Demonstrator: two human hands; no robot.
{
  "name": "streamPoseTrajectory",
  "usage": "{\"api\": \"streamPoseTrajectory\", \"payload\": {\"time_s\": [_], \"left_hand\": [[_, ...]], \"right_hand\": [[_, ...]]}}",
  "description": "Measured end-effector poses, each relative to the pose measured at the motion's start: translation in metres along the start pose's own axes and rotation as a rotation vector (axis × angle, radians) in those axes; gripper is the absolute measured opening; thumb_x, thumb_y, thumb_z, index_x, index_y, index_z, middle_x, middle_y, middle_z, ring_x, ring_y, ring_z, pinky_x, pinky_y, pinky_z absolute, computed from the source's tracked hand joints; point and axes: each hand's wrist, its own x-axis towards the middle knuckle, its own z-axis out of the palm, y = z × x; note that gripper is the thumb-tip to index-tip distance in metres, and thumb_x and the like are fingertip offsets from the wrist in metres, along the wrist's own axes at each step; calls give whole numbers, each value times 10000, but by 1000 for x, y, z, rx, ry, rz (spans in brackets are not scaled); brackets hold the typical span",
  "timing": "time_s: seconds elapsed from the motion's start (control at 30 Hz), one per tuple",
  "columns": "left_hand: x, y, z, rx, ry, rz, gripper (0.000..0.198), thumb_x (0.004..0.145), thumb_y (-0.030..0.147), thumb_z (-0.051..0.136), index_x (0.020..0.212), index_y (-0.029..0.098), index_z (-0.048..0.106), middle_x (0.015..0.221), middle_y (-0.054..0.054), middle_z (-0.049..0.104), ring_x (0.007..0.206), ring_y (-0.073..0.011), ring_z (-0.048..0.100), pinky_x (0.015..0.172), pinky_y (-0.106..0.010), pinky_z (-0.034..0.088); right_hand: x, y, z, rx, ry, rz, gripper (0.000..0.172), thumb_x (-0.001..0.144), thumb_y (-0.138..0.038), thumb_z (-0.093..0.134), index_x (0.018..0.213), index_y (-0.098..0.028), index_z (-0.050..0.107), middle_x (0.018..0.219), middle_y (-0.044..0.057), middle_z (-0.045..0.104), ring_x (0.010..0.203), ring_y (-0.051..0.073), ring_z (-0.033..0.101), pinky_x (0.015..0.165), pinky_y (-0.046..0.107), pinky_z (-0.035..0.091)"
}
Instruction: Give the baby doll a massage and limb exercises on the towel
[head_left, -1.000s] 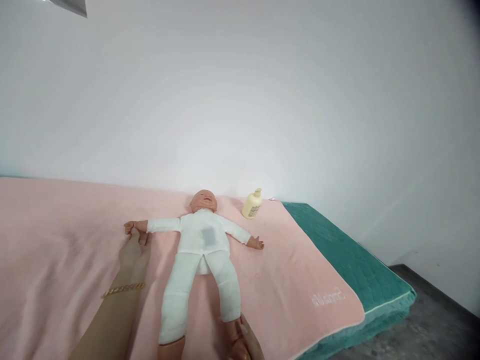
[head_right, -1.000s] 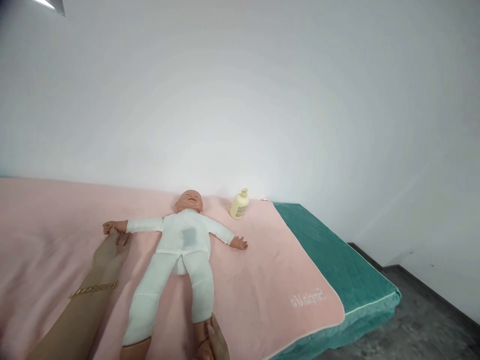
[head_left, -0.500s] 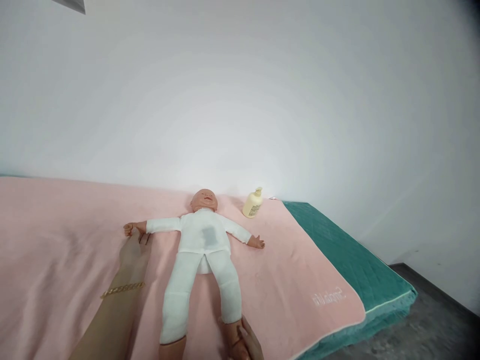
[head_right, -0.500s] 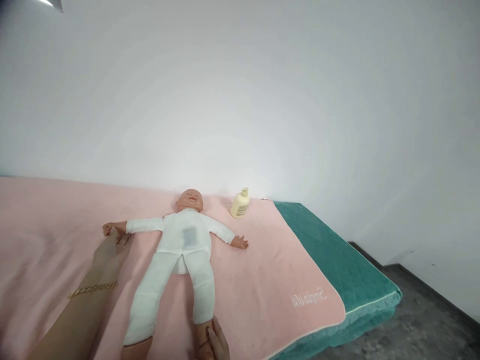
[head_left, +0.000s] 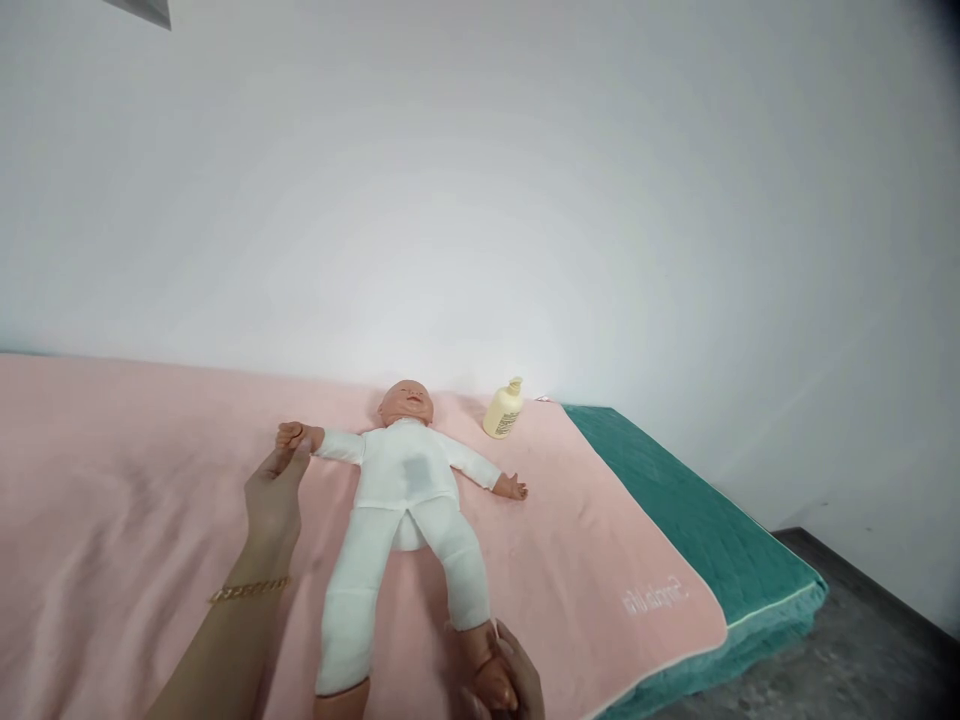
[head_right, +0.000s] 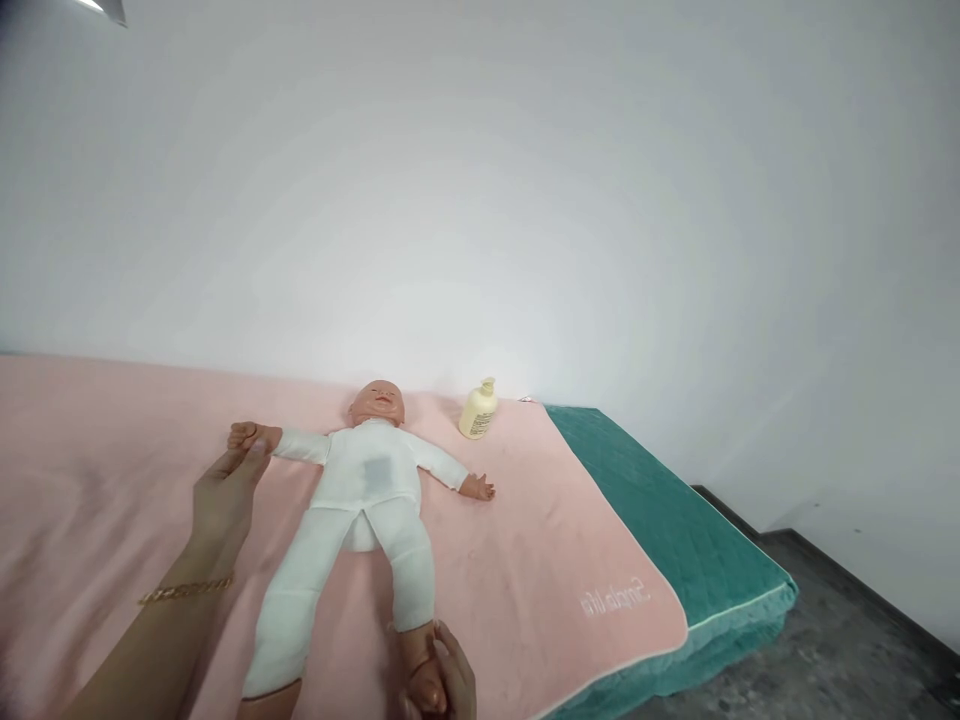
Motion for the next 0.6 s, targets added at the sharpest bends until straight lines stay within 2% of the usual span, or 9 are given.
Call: {"api": "streamPoseTrajectory", "payload": {"time_s": [0.03,0.07,0.1,0.13,0.2,0.3,0.4,0.5,0.6], "left_hand": [[-2,1,1,67,-29,20,261,703,253,798,946,169,751,1039,-57,734,1177,-291,607,1110,-492,400],[-3,2,2,119,-69,36,298,687,277,803,963,176,754,1054,-54,738,1176,-300,608,1103,-492,406],[-5,3,3,153,-116,47,333,677,298,804,984,180,755,1075,-53,738,1174,-302,610,1097,-481,414],[-7,4,4,191,-170,69,364,674,317,799,1008,180,753,1095,-57,736,1172,-303,612,1088,-471,426],[-11,5,4,295,-295,119,419,689,350,778,1073,186,739,1146,-59,725,1184,-298,607,1081,-451,438],[-17,2,5,419,-464,172,454,719,382,754,1139,212,722,1217,-50,698,1227,-288,582,1099,-440,425],[-21,-4,7,468,-579,257,425,755,403,730,1140,224,724,1268,-52,670,1246,-283,570,1110,-441,415],[-22,-11,8,484,-644,368,385,773,406,712,1110,221,734,1275,-60,665,1242,-279,574,1108,-445,418],[-20,-15,8,517,-690,464,364,785,398,688,1094,212,740,1245,-70,681,1239,-279,576,1101,-454,422]], "right_hand": [[-23,1,-20,2,23,-1,441,856,-518,661,1256,-334,620,1203,81,676,1148,295,627,851,491,599],[-49,3,-42,4,45,-4,470,892,-500,628,1305,-282,572,1256,100,643,1141,283,620,861,506,582],[-77,5,-64,5,70,1,414,941,-487,554,1309,-297,559,1260,88,638,1141,269,613,869,494,575],[-105,9,-87,8,91,-6,417,1014,-454,398,1336,-236,548,1260,87,623,1160,255,609,934,467,537],[-156,18,-125,24,132,-13,461,957,-448,530,1375,-254,518,1244,116,632,1137,289,623,904,476,563],[-202,34,-155,49,166,-17,387,975,-357,500,1361,-325,507,1271,95,619,1167,272,616,901,431,569],[-206,49,-155,108,155,57,386,972,-333,507,1357,-324,485,1348,89,580,1222,252,588,944,391,551],[-187,55,-145,120,84,61,434,943,-330,560,1367,-294,473,1347,97,590,1205,239,604,941,348,552],[-164,46,-136,138,19,57,424,931,-315,577,1346,-291,491,1320,84,612,1201,221,605,955,326,541]]}}
